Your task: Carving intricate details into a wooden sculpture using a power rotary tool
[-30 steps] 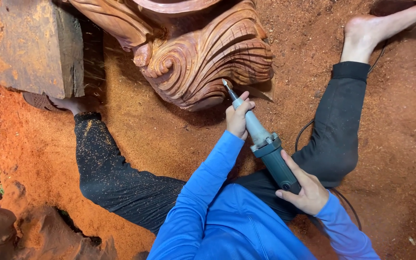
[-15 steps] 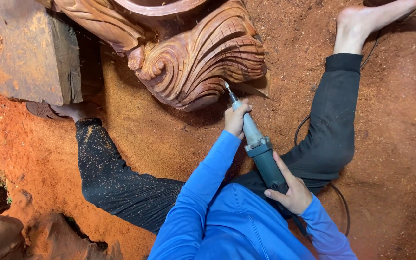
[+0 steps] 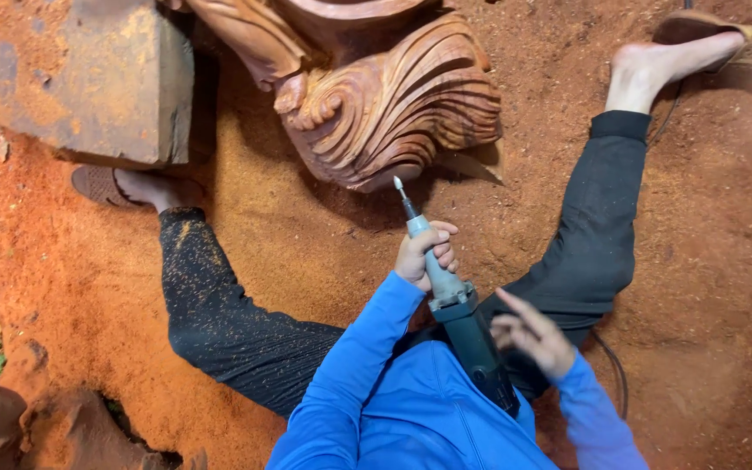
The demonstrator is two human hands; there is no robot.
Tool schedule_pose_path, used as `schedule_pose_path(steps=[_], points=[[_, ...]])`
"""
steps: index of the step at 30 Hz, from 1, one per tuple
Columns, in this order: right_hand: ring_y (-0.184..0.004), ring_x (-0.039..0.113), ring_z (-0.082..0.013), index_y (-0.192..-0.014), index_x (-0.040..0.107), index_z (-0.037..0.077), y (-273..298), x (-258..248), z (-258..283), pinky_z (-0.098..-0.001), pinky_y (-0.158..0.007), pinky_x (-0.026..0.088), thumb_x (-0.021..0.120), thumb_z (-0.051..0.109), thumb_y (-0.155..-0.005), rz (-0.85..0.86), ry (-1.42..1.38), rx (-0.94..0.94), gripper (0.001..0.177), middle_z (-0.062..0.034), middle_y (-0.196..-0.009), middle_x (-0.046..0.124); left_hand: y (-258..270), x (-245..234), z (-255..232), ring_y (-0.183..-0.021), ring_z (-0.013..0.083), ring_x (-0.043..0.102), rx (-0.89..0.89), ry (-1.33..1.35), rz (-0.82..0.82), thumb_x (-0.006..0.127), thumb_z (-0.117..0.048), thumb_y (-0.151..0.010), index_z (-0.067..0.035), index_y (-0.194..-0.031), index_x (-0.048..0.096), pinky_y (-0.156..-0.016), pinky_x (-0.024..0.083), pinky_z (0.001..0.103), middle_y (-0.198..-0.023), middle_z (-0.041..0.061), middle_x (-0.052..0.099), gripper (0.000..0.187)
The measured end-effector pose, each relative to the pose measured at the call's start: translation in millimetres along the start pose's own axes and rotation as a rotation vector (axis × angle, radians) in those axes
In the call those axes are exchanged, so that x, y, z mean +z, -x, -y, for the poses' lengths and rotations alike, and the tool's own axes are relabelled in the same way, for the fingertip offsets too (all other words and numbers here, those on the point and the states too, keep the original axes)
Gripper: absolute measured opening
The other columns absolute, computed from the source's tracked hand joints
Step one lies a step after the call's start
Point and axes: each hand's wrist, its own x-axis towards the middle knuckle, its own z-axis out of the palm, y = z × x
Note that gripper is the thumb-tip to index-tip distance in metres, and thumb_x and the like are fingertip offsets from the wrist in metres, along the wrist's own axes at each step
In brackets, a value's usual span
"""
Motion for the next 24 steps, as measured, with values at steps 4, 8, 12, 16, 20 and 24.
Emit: schedule_pose_path(steps=[4,8,12,16,20,24], points=[[-0.091,0.075,-0.0392,-0.101,0.082,0.017,-63.5,25.8,-31.9,-0.049,-0.078,0.06,0.068,0.007,-0.085,-0.043,0.693,-0.365,0.024,-0.0137,-0.092,0.08,32.9,-14.4,-22.6,-0.044,0.0177,0.051,0.135,-0.075,0.103,0.063,-0.003,-0.085,0.003,-0.104,0.066,-0.05,0.051,0.038,-0.05,0.003,0.039,0.021],[-0.095,0.071,-0.0333,-0.112,0.073,0.017,-94.1,62.4,-39.9,-0.0433,-0.084,0.057,0.066,0.009,-0.088,0.041,0.633,-0.36,0.026,-0.0132,-0.099,0.076,67.3,-26.5,-51.5,-0.044,0.0174,0.052,0.286,-0.053,0.244,0.06,-0.002,-0.085,0.004,-0.104,0.065,-0.05,0.053,0.039,-0.049,0.002,0.041,0.02],[-0.099,0.067,-0.0275,-0.122,0.064,0.016,-106.1,78.0,-59.3,-0.0376,-0.089,0.053,0.064,0.011,-0.092,0.134,0.58,-0.305,0.031,-0.0128,-0.107,0.072,97.6,-48.3,-70.6,-0.043,0.0175,0.051,0.413,-0.004,0.26,0.058,0.0,-0.084,0.006,-0.101,0.063,-0.049,0.051,0.039,-0.048,0.001,0.039,0.019],[-0.103,0.063,-0.0218,-0.133,0.055,0.016,-109.1,86.3,-75.1,-0.0319,-0.095,0.049,0.062,0.013,-0.095,0.242,0.522,-0.219,0.039,-0.0125,-0.114,0.068,101.5,-53.8,-70.5,-0.043,0.0187,0.052,0.418,0.057,0.244,0.058,0.001,-0.083,0.007,-0.1,0.061,-0.048,0.052,0.04,-0.048,0.002,0.039,0.018],[-0.106,0.058,-0.016,-0.144,0.046,0.015,-120.0,94.9,-68.4,-0.0263,-0.101,0.046,0.06,0.015,-0.099,0.36,0.459,-0.149,0.047,-0.0122,-0.121,0.064,97.8,-52.5,-67.3,-0.044,0.0189,0.054,0.436,0.069,0.231,0.058,0.002,-0.083,0.008,-0.1,0.061,-0.048,0.052,0.04,-0.048,0.003,0.041,0.018],[-0.11,0.054,-0.0104,-0.154,0.037,0.014,-122.2,102.7,-71.0,-0.0208,-0.106,0.042,0.058,0.017,-0.102,0.466,0.355,-0.079,0.056,-0.0119,-0.128,0.06,93.7,-52.9,-69.0,-0.043,0.0194,0.053,0.442,0.084,0.208,0.058,0.002,-0.083,0.009,-0.099,0.06,-0.048,0.052,0.041,-0.048,0.003,0.04,0.018]])
